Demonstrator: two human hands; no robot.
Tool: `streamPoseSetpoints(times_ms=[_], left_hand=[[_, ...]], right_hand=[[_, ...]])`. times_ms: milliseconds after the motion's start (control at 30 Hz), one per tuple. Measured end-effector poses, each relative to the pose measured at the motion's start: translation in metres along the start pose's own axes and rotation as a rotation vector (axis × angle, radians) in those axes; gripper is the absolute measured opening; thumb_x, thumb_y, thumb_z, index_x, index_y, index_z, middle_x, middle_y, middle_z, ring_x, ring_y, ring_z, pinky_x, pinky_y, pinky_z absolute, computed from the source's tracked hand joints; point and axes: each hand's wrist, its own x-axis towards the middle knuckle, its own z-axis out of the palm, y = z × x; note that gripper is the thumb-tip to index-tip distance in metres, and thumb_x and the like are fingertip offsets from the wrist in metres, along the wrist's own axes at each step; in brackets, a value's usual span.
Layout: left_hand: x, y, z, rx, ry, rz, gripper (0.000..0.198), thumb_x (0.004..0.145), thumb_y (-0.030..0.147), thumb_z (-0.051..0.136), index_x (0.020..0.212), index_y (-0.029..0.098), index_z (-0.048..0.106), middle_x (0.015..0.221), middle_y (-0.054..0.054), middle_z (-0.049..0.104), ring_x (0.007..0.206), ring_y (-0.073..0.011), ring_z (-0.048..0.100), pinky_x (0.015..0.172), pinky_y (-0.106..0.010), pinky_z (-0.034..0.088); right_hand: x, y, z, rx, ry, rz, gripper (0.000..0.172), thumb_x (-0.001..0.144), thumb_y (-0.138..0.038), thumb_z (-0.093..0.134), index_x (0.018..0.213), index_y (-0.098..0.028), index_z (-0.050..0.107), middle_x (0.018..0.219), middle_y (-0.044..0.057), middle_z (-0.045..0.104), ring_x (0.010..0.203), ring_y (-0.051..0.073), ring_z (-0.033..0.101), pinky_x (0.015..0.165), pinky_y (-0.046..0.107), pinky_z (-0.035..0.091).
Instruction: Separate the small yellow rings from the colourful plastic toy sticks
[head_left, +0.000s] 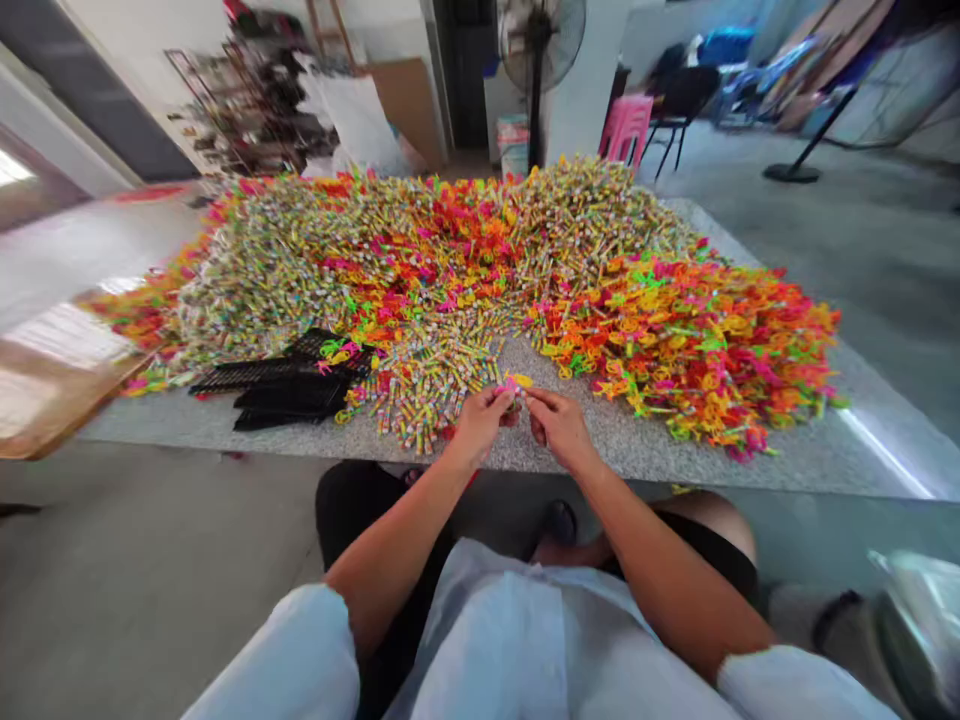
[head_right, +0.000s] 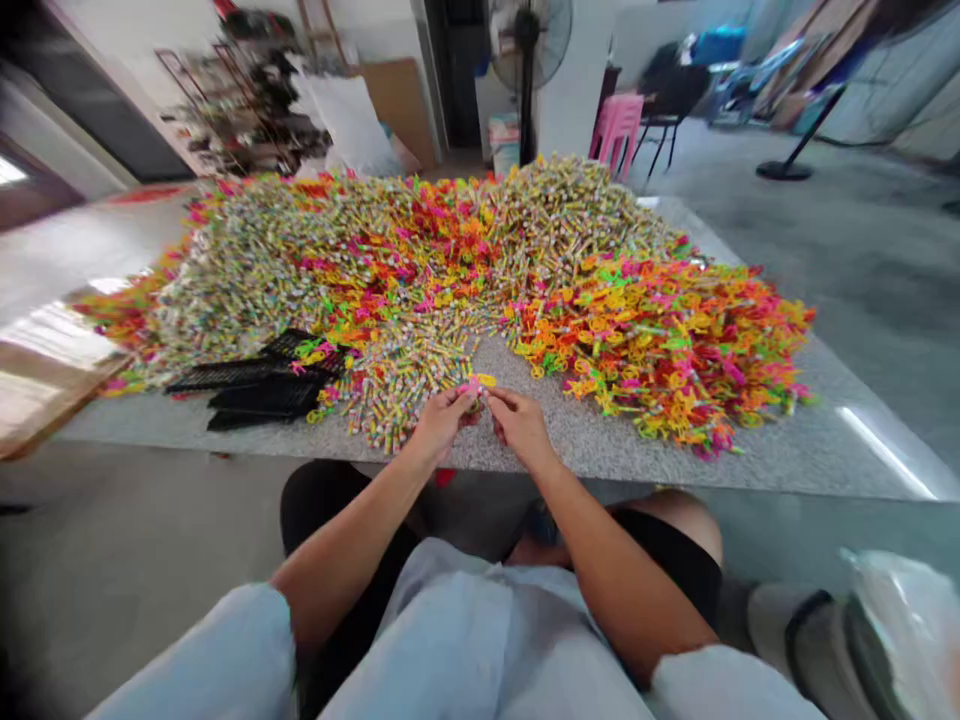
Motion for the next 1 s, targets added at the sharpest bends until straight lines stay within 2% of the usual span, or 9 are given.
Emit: streamPoseSetpoints(times_ms=[133,233,300,467,667,833,1000], left_hand=[[-0.005,0.003,0.003,-0.040,-0.005,-0.071,0.041,0.074,0.051,0.081,0.087,0.014,0.069,0.078,-0.003,0.065,0.069,-0.0112,0.060,0.063,-0.024,0.050],[-0.007,0.010,0.001,-0.046,-0.113,-0.153,0.043,0.074,0.051,0.081,0.092,0.014,0.069,0.084,-0.005,0.067,0.073,-0.0123,0.062,0.068,-0.026,0.053],[-0.008,0.017,0.000,-0.003,-0.163,-0.159,0.043,0.076,0.051,0.080,0.097,0.015,0.068,0.089,-0.005,0.067,0.077,-0.0134,0.063,0.070,-0.028,0.054],[-0.004,0.033,0.001,0.097,-0.126,0.035,0.049,0.081,0.048,0.077,0.119,0.022,0.064,0.109,-0.006,0.069,0.086,-0.0140,0.064,0.071,-0.025,0.052],[-0.002,0.032,-0.005,0.243,-0.134,0.145,0.032,0.089,0.046,0.066,0.100,0.017,0.072,0.085,-0.003,0.069,0.074,-0.0127,0.060,0.071,-0.025,0.049],[-0.009,0.036,-0.008,0.516,-0.065,0.290,0.028,0.093,0.042,0.059,0.097,0.019,0.073,0.082,-0.001,0.070,0.076,-0.0145,0.061,0.071,-0.025,0.046],[-0.002,0.025,-0.012,0.544,-0.108,0.244,0.030,0.092,0.044,0.059,0.093,0.018,0.074,0.085,-0.002,0.071,0.080,-0.0159,0.063,0.075,-0.026,0.047]], right_hand=[[-0.004,0.003,-0.004,-0.030,-0.001,0.008,0.050,0.085,-0.051,0.066,0.118,-0.013,0.073,0.048,-0.008,0.049,0.039,0.009,0.041,0.038,0.021,0.032],[-0.009,0.006,-0.007,-0.033,-0.012,0.001,0.052,0.087,-0.052,0.064,0.121,-0.014,0.072,0.048,-0.008,0.048,0.039,0.009,0.041,0.039,0.022,0.032],[-0.013,0.007,-0.008,-0.016,-0.016,-0.009,0.051,0.088,-0.052,0.063,0.122,-0.015,0.070,0.050,-0.008,0.050,0.040,0.009,0.043,0.040,0.021,0.034],[-0.020,0.006,-0.006,0.077,0.029,-0.052,0.046,0.089,-0.048,0.063,0.122,-0.016,0.068,0.058,-0.006,0.055,0.043,0.008,0.045,0.043,0.021,0.036],[-0.031,0.009,0.000,0.161,-0.017,-0.032,0.040,0.091,-0.044,0.065,0.120,-0.017,0.069,0.058,-0.006,0.055,0.043,0.008,0.045,0.043,0.022,0.035],[-0.036,0.017,0.003,0.301,-0.027,0.024,0.039,0.089,-0.045,0.068,0.116,-0.017,0.068,0.060,-0.006,0.056,0.042,0.007,0.043,0.042,0.021,0.033],[-0.034,0.026,-0.001,0.282,-0.034,0.071,0.039,0.088,-0.045,0.067,0.115,-0.017,0.067,0.058,-0.007,0.054,0.041,0.008,0.043,0.041,0.021,0.033]])
